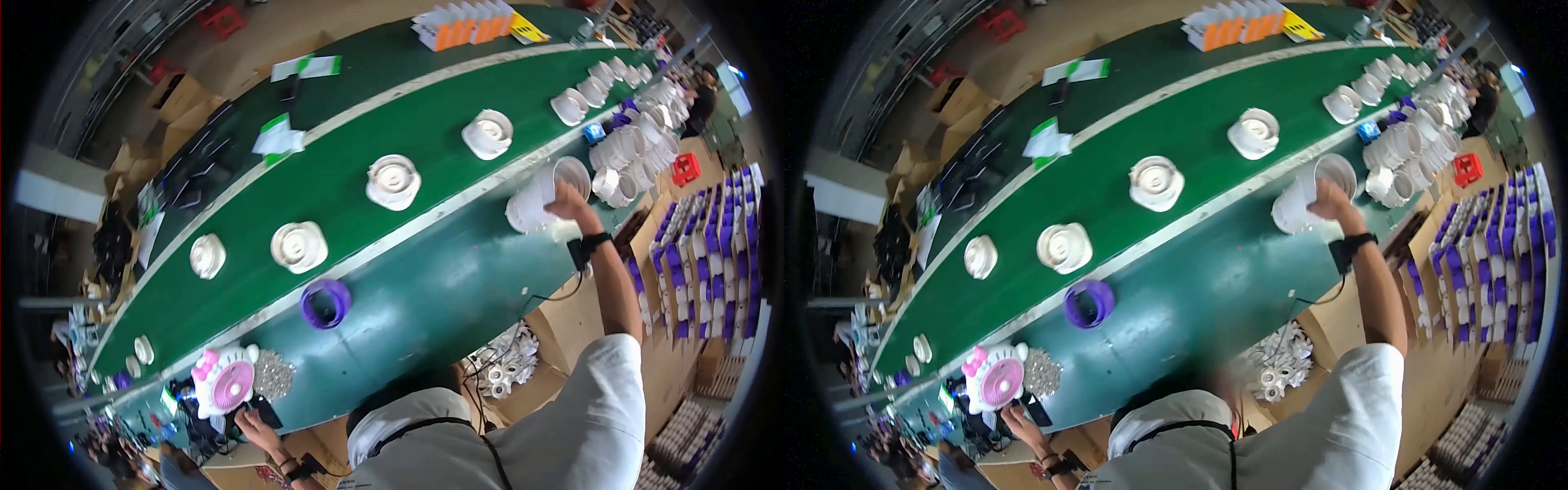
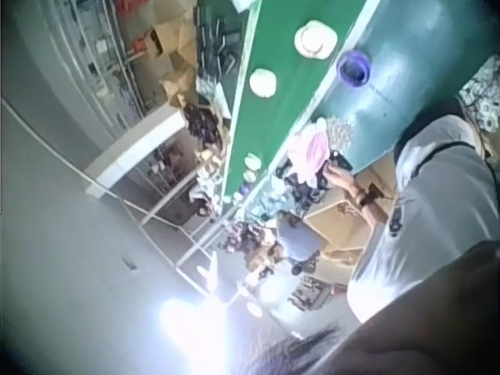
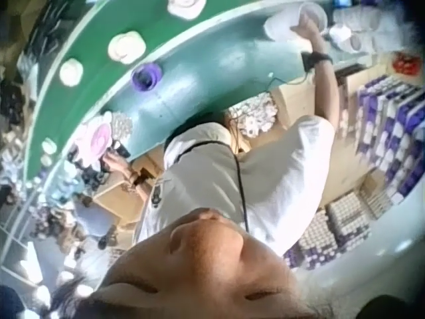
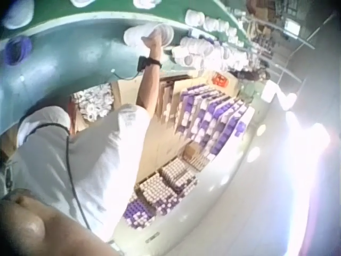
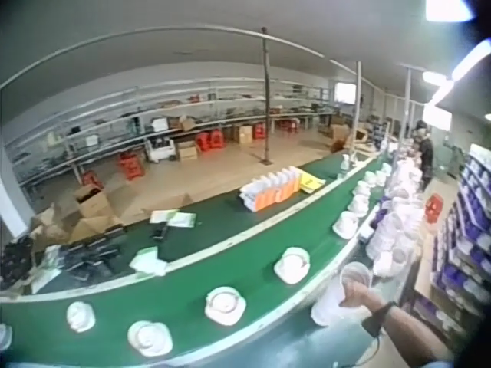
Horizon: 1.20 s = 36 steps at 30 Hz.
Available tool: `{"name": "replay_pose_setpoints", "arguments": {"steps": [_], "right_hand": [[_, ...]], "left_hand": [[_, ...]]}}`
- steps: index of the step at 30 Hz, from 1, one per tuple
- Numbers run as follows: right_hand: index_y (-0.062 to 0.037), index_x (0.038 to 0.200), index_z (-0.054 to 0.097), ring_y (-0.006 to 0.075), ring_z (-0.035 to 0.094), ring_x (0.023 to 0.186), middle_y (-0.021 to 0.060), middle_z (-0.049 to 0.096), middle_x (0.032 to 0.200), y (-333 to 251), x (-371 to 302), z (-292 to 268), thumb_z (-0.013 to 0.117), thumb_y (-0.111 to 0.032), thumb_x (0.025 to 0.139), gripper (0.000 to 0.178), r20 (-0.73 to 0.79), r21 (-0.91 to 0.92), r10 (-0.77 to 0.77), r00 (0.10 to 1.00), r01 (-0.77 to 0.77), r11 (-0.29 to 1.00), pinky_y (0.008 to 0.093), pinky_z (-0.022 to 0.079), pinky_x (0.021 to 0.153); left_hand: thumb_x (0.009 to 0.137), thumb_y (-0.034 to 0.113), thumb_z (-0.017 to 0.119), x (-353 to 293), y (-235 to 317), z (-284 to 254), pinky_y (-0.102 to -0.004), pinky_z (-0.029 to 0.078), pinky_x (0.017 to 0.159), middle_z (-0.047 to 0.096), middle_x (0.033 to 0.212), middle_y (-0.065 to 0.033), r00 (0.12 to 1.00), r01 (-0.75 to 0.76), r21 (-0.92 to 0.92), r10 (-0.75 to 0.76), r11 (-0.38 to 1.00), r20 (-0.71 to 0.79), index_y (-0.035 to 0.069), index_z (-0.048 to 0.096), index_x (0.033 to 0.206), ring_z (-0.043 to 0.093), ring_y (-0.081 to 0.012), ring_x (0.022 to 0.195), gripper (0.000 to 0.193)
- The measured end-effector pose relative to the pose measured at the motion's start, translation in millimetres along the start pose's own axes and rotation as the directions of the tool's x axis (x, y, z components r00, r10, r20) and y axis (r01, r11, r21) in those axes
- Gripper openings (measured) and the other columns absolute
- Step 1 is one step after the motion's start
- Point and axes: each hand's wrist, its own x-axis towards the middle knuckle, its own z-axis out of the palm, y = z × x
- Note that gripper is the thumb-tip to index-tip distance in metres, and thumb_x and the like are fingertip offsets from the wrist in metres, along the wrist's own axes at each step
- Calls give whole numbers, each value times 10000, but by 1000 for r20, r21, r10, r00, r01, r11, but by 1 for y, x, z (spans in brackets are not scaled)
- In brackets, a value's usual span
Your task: Assembling small electronic wires and plastic housing on a factory assembly line.
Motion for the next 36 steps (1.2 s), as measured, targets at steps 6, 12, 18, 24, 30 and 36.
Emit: {"name": "replay_pose_setpoints", "arguments": {"steps": [6,12,18,24,30,36], "right_hand": [[17,982,641,477,633,963,261,665,1015,-190,-100,53,776,-285,742,409,41,-84,-93,995,96,992,544,519,863],[20,965,641,472,640,978,259,674,1005,-348,-167,84,776,-257,769,365,184,-15,-144,972,149,989,536,524,862],[39,1000,647,456,659,977,274,695,997,-429,-193,95,781,-229,769,378,171,-6,-190,967,194,981,529,526,867],[28,1045,662,436,667,987,279,692,1020,-444,-195,57,810,-219,740,419,100,-61,-293,951,300,952,511,532,880],[15,1021,668,449,658,955,256,689,1026,-444,-218,31,776,-128,775,305,-13,-138,-305,952,301,944,504,537,848],[12,915,600,466,627,944,237,664,1012,-464,-210,-6,730,-82,813,191,51,-45,-157,986,159,986,513,502,770]], "left_hand": [[1058,80,446,28,-5,-31,-322,506,845,617,1041,-116,999,-38,-251,37,967,-8,-47,532,1213,601,-178,921,218],[1032,71,497,57,18,-68,-330,495,811,645,945,-130,986,-160,-282,167,946,3,-59,578,1147,619,-196,868,191],[966,45,541,111,13,-85,-407,450,900,658,1034,-165,953,-301,-239,295,923,-63,-25,592,1134,592,-311,984,189],[943,60,553,152,1,-69,-495,396,956,604,1109,-197,887,-454,-81,459,887,56,-19,588,1146,507,-409,1071,221],[924,59,547,165,-27,-42,-508,409,920,608,1087,-212,900,-423,-71,428,903,84,-16,600,1119,523,-424,1032,216],[925,57,540,184,-21,-33,-493,431,882,616,1071,-214,913,-403,-72,406,912,34,-7,613,1095,534,-421,1008,196]]}}
